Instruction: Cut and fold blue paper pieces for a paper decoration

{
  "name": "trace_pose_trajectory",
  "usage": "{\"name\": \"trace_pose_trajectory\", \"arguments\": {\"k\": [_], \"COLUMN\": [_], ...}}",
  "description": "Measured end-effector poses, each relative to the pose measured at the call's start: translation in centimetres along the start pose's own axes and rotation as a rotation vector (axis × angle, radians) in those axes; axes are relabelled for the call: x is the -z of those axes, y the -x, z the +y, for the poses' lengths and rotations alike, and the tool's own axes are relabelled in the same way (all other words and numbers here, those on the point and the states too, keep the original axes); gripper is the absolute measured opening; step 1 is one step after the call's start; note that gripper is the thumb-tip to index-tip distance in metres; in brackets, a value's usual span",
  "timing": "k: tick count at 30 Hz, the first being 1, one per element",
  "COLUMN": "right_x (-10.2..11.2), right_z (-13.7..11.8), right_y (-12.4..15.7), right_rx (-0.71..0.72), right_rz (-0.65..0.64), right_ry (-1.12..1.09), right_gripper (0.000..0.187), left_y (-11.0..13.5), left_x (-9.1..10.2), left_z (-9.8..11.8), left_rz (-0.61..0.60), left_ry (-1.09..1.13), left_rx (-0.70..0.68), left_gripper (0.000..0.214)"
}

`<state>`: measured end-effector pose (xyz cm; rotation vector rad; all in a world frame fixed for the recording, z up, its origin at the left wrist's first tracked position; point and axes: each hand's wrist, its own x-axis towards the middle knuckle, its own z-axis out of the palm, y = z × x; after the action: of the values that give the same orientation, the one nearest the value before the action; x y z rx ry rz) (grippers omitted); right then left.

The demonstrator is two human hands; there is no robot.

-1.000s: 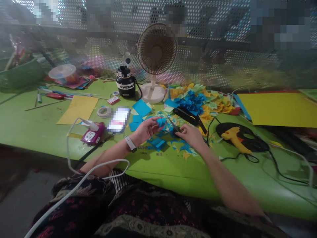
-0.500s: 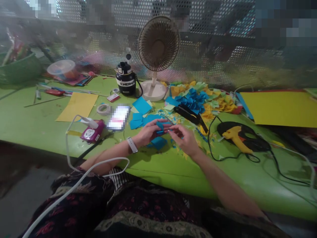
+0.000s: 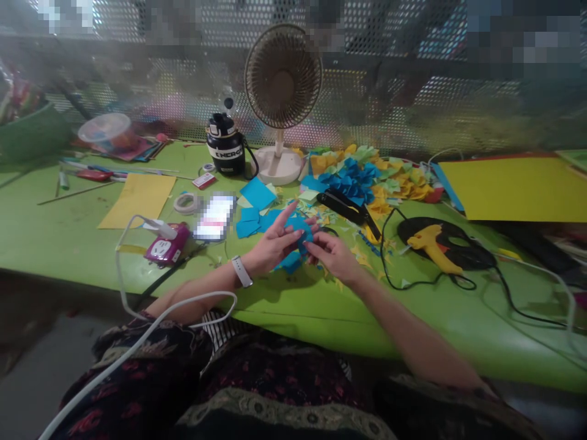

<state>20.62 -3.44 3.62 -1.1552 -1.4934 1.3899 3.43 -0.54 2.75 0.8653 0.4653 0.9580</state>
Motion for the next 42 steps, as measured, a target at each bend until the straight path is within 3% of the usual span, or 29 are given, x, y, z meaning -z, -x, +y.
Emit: {"name": "trace_pose_trajectory", "arguments": {"k": [6, 12, 22, 32, 42], "right_x": [1.3, 1.4, 1.5, 1.9, 1.8], "right_z": [-0.2, -0.2, 0.2, 0.6, 0.8], "right_y": [-0.4, -0.4, 0.1, -0.6, -0.5], "right_rx": [-0.009, 0.055, 0.207, 0.033, 0.058], "right_rz": [0.08, 0.125, 0.223, 0.287, 0.303], "right_ry": [0.064, 0.122, 0.463, 0.045, 0.062], "right_gripper": [0.044, 0.048, 0.05, 0.053, 0.053], "left_y": [-0.8, -0.7, -0.5, -0.7, -0.5], "left_x": [1.5, 1.2, 0.8, 1.6, 1.4], "left_z": [1.1, 1.2, 1.3, 1.1, 0.9], "left_rz": [0.09, 0.111, 0.122, -0.079, -0.074], "left_ry": [-0.13, -0.099, -0.165, -0.145, -0.412], "left_rx": [0.035, 0.086, 0.15, 0.185, 0.075], "left_gripper": [0.062, 0.05, 0.04, 0.059, 0.052]}}
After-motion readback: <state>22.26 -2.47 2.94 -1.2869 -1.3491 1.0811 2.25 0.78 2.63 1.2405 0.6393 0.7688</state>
